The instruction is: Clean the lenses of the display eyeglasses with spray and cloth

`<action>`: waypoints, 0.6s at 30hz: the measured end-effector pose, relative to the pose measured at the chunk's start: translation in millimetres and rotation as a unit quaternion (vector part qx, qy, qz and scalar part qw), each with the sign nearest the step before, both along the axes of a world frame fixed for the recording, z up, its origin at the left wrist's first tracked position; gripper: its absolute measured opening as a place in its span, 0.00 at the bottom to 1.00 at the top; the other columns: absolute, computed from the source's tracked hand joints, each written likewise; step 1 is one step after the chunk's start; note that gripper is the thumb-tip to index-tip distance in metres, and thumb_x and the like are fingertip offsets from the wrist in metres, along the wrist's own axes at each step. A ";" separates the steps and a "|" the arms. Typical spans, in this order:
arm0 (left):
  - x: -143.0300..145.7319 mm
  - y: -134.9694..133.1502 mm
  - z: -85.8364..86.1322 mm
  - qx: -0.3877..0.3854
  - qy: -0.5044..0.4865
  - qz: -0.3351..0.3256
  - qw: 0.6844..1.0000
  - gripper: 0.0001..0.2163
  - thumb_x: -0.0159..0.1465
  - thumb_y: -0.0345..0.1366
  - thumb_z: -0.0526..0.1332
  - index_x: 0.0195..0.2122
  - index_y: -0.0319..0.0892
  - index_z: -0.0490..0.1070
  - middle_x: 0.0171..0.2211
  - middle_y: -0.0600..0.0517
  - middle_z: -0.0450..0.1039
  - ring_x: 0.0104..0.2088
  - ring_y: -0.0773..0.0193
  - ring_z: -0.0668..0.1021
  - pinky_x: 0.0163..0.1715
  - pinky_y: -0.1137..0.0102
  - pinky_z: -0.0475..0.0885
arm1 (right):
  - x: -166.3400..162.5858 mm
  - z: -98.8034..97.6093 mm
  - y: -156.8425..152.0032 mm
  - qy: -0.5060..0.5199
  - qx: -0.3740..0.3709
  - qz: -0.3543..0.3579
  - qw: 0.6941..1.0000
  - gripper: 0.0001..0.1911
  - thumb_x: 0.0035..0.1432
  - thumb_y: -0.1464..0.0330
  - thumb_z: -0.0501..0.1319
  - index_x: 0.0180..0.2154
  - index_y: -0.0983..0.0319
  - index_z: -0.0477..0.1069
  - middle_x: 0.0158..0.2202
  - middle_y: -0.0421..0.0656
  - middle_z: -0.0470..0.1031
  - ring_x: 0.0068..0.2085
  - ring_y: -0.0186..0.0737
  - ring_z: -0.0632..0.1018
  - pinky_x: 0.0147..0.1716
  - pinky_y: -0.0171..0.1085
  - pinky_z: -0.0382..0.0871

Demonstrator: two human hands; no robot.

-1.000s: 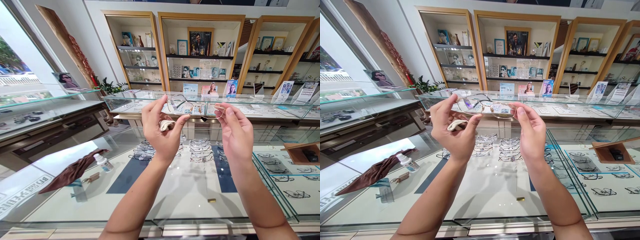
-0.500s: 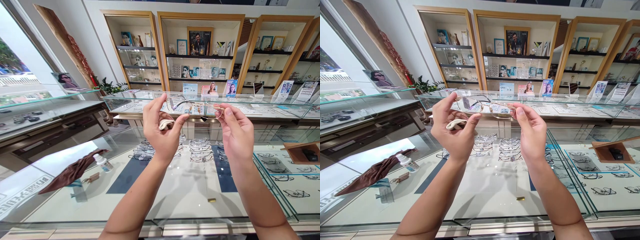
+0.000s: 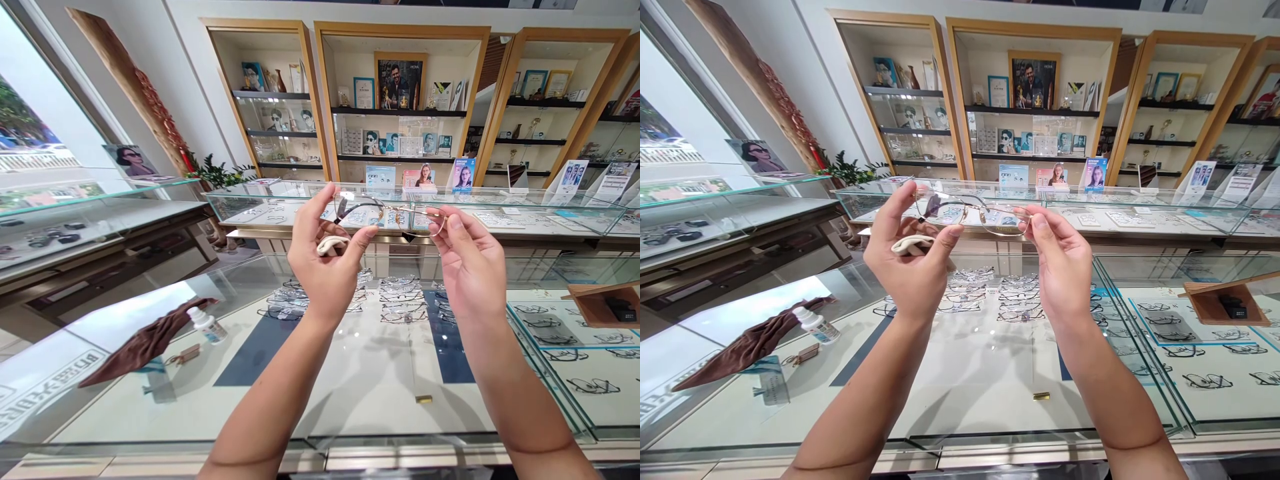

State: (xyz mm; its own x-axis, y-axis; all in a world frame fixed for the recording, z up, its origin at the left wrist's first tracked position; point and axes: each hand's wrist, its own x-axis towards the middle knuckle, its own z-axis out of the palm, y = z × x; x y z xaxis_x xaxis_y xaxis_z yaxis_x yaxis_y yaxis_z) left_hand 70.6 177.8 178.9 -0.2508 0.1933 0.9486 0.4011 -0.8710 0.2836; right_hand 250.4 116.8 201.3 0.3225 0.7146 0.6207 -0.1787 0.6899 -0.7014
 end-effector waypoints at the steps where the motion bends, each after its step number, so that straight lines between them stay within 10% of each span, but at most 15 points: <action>1: 0.3 -0.5 -0.1 -0.003 -0.001 -0.001 1.000 0.31 0.64 0.50 0.73 0.66 0.53 0.69 0.60 0.47 0.74 0.37 0.66 0.80 0.39 0.67 0.79 | 0.2 -0.3 0.6 -0.003 -0.001 -0.002 1.000 0.08 0.63 0.58 0.70 0.42 0.51 0.84 0.47 0.39 0.86 0.46 0.39 0.84 0.56 0.48 0.80; 18: 5.3 -23.5 7.3 -0.094 -0.033 -0.012 0.995 0.27 0.61 0.49 0.76 0.59 0.49 0.75 0.54 0.47 0.77 0.60 0.51 0.77 0.56 0.59 0.76 | -0.1 1.6 4.9 0.023 -0.015 -0.011 1.000 0.08 0.61 0.57 0.71 0.39 0.53 0.84 0.43 0.39 0.87 0.42 0.37 0.83 0.49 0.44 0.79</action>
State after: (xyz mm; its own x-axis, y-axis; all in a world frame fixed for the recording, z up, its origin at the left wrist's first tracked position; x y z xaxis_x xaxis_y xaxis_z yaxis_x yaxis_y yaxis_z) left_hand 75.9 154.2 186.2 -0.3050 0.3719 0.8767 0.3564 -0.8091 0.4672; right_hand 250.2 121.8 202.9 0.3658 0.7248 0.5838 -0.1954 0.6731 -0.7133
